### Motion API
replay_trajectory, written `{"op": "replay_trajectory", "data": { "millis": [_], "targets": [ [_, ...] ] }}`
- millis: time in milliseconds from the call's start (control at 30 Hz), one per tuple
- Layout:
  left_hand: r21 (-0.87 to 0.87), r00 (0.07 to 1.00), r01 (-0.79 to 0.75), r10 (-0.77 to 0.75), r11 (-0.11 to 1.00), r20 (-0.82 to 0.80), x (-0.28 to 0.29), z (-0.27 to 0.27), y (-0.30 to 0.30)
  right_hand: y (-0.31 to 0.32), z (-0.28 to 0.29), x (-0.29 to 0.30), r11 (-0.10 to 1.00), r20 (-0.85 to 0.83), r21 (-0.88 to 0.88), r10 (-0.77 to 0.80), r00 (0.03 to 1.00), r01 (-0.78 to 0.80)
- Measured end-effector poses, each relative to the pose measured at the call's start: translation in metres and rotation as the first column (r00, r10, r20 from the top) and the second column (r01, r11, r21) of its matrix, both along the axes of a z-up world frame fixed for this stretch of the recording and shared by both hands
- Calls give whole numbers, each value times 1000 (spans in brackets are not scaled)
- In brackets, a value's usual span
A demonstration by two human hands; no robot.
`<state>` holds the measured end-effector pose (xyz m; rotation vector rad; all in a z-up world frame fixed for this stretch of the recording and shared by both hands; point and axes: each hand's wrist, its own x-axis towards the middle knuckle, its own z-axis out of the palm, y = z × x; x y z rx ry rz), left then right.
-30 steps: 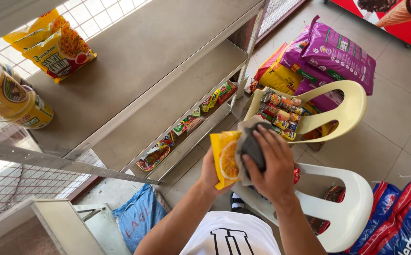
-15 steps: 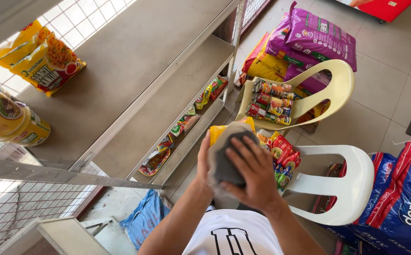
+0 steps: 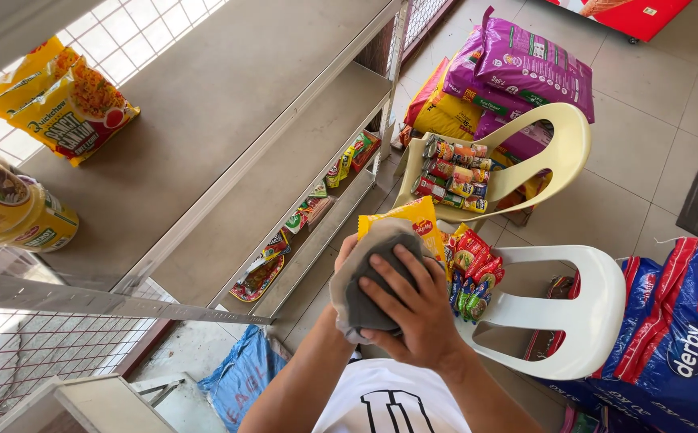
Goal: Wiping down packaged instant noodles with a cloth and placing them on a grocery shelf.
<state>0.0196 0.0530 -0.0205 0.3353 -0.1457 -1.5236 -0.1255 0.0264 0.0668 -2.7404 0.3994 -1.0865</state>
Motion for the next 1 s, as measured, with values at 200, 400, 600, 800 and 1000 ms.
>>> {"op": "replay_trajectory", "data": {
  "millis": [200,400,600,800,1000],
  "targets": [
    [-58,983,84,-92,995,-156,-3,4,-7,-46,-2,-21,984,-7,137,-111,994,110],
    [-116,986,53,-70,992,-150,-25,-37,-29,-50,13,-17,945,22,244,-232,973,219],
    [-191,952,34,-90,981,-293,-20,-14,-50,-41,6,-18,1000,-7,28,-7,1000,7],
    [-173,977,-81,44,982,-208,-32,6,-62,-91,-1,-40,995,-31,83,-51,998,53],
    [-143,967,-119,82,983,-243,-53,-6,-82,-109,12,-36,964,4,228,-138,990,134]
  ]
}}
